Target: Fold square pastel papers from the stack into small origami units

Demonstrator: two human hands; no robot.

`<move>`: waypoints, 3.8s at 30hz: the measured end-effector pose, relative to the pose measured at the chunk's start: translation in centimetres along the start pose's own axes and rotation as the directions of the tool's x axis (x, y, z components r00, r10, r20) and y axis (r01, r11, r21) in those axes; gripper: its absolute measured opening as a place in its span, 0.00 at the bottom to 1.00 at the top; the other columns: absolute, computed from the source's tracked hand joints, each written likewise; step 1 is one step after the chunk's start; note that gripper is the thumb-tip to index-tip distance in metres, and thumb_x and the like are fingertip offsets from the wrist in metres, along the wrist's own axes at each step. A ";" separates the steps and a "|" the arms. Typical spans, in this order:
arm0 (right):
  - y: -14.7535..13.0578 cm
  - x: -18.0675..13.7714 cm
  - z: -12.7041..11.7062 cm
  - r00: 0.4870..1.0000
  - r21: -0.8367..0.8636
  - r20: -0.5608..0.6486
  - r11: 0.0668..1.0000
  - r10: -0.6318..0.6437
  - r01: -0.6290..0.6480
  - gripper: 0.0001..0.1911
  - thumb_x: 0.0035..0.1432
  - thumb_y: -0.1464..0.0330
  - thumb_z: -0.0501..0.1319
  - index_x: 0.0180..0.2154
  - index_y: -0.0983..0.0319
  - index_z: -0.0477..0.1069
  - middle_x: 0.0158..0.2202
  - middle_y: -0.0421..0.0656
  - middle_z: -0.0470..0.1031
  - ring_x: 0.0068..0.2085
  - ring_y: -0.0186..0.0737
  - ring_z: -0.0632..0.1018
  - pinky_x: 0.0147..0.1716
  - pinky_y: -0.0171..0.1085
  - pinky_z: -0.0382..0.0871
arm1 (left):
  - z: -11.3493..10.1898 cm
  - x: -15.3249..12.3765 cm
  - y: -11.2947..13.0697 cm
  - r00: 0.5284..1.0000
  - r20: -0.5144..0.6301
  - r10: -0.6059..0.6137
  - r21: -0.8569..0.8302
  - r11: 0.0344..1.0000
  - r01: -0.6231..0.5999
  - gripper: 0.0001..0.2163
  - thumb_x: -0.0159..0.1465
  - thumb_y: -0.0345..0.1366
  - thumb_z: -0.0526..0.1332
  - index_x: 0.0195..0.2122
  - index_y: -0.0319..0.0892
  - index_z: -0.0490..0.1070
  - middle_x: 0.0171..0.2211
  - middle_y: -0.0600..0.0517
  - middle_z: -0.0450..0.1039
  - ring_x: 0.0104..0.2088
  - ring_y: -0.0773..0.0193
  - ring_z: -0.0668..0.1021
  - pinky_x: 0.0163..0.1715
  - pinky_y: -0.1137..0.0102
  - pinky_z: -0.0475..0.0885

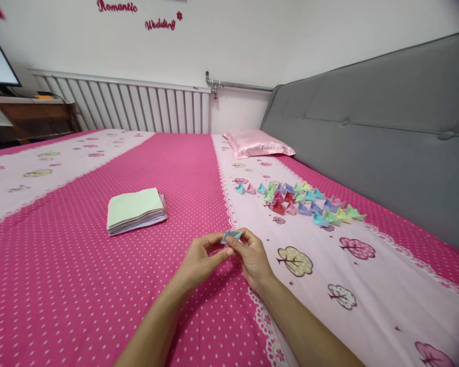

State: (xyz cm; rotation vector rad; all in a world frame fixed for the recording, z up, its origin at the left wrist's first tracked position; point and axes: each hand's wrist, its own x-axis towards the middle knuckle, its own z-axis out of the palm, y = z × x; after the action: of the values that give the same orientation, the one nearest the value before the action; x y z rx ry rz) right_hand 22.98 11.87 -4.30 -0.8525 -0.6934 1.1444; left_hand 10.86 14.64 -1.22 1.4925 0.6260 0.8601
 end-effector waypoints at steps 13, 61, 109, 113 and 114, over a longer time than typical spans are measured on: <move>-0.3 0.1 -0.4 1.000 -0.227 -0.017 0.974 -0.013 0.009 0.12 0.45 0.61 0.65 0.26 0.63 0.70 0.11 0.30 0.59 0.14 0.24 0.57 0.14 0.28 0.48 | -0.7 0.1 -0.3 0.976 -0.212 -0.048 0.133 0.988 0.077 0.10 0.50 0.39 0.64 0.29 0.37 0.75 0.21 0.50 0.73 0.21 0.67 0.72 0.23 0.74 0.64; -0.6 -0.7 -0.3 0.925 -0.643 0.208 0.668 -0.318 0.374 0.04 0.50 0.73 0.56 0.30 0.61 0.67 0.22 0.36 0.68 0.16 0.26 0.62 0.15 0.28 0.55 | -0.5 0.2 -0.8 0.930 -0.367 0.023 0.218 0.974 0.062 0.07 0.52 0.32 0.57 0.28 0.37 0.73 0.24 0.51 0.74 0.26 0.65 0.75 0.27 0.73 0.68; -0.1 -0.1 0.0 0.998 -0.215 0.041 0.975 -0.050 0.058 0.10 0.46 0.71 0.60 0.35 0.61 0.64 0.32 0.40 0.74 0.33 0.36 0.76 0.34 0.34 0.69 | 0.6 0.2 -0.1 0.924 -0.382 0.023 0.033 0.999 -0.011 0.08 0.52 0.35 0.60 0.32 0.38 0.73 0.31 0.49 0.76 0.33 0.63 0.76 0.36 0.70 0.69; 0.3 0.0 0.0 0.999 -0.164 0.023 0.985 -0.048 0.051 0.13 0.43 0.71 0.63 0.34 0.62 0.64 0.31 0.40 0.74 0.35 0.37 0.76 0.38 0.36 0.69 | 0.7 0.3 -0.4 0.926 -0.378 -0.006 0.006 1.000 0.010 0.08 0.51 0.35 0.61 0.31 0.38 0.73 0.30 0.49 0.76 0.33 0.63 0.76 0.36 0.69 0.69; 0.4 0.0 0.0 0.998 -0.170 0.007 0.984 -0.058 0.059 0.13 0.43 0.70 0.63 0.33 0.62 0.64 0.31 0.40 0.73 0.34 0.37 0.76 0.38 0.36 0.69 | 0.7 0.3 -0.4 0.925 -0.379 -0.021 -0.001 1.000 0.022 0.08 0.51 0.35 0.61 0.31 0.38 0.73 0.30 0.48 0.75 0.32 0.63 0.76 0.36 0.69 0.69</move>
State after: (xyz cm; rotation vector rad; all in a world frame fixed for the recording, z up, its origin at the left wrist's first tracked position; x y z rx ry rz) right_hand 22.80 11.96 -4.67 -0.9691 -0.8215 1.0436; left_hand 11.59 14.51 -1.57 1.3262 0.9266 1.1445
